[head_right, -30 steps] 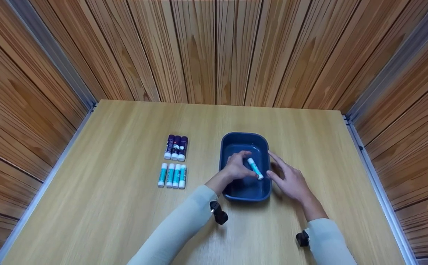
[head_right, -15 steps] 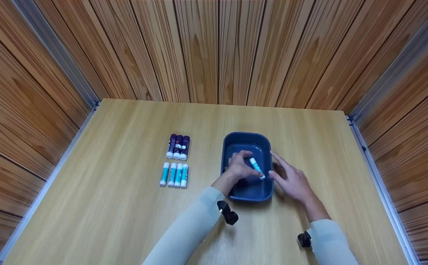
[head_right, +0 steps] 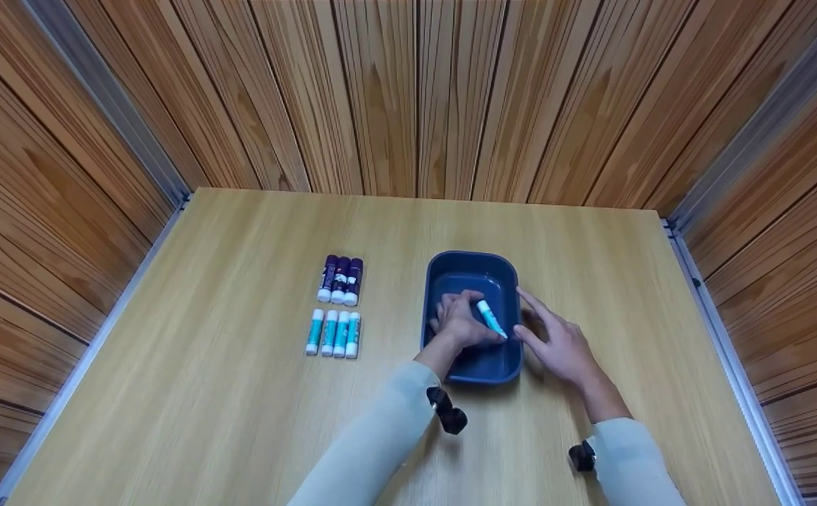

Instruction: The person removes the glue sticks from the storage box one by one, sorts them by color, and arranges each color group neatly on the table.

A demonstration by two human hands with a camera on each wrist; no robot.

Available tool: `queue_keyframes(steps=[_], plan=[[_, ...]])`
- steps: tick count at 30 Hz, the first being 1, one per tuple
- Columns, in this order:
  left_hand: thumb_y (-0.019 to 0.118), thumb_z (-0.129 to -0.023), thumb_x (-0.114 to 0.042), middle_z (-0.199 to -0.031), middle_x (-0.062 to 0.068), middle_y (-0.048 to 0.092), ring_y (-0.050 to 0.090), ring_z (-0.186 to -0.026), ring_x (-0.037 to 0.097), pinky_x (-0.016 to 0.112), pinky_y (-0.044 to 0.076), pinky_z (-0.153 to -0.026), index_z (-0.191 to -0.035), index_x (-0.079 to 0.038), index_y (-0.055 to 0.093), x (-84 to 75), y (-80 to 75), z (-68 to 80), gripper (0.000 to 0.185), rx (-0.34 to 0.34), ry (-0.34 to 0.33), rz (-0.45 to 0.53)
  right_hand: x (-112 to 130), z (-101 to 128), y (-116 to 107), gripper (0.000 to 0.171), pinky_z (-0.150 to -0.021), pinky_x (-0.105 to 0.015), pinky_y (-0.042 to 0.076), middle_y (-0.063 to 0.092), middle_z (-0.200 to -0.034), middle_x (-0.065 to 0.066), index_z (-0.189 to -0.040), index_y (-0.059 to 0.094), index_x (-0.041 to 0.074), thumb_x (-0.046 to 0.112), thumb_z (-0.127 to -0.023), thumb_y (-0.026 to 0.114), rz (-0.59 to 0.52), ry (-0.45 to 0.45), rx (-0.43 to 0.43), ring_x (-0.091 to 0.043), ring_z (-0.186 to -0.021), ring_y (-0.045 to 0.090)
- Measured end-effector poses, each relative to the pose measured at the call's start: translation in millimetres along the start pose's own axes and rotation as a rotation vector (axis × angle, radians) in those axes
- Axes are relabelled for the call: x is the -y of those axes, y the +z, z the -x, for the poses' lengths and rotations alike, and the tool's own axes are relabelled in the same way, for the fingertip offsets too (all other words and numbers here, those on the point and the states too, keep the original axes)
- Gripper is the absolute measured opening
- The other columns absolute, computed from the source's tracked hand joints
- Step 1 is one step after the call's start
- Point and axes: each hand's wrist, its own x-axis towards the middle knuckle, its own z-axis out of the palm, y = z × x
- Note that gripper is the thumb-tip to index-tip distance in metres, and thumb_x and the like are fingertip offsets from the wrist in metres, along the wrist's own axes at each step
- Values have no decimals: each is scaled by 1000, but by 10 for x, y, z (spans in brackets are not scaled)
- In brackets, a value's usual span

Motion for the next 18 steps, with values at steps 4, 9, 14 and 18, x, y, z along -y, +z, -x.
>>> queue_keyframes(steps=[4,9,14,18], plan=[[108,-73,-34,-149,1,53,50,-145,26,53,39,-135,-136,-37,64,-18,22,6,78,5,-3,-26,0,3,-5,71,-125,-87,32,52,-171,-32,-182,20,34,40,-120,55,-3,1,0,-60,-159,47],[111,-67,-35,-145,1,53,50,-140,26,53,40,-133,-134,-37,60,-37,61,13,84,-18,-12,-37,4,5,-17,71,-125,-89,31,53,-169,-33,-182,21,34,38,-120,55,2,-4,-5,-61,-158,48],[112,-64,-38,-145,1,54,52,-141,24,50,43,-132,-133,-35,57,-42,108,13,89,-43,-32,-67,-6,9,-10,70,-125,-89,31,55,-167,-33,-181,23,32,36,-120,56,8,-3,-13,-61,-157,49],[111,-66,-41,-150,2,54,52,-145,25,49,43,-133,-135,-33,57,-50,116,20,88,-51,-29,-105,-11,10,-10,70,-125,-89,30,53,-168,-33,-181,22,33,37,-120,55,5,-2,-9,-61,-158,48]])
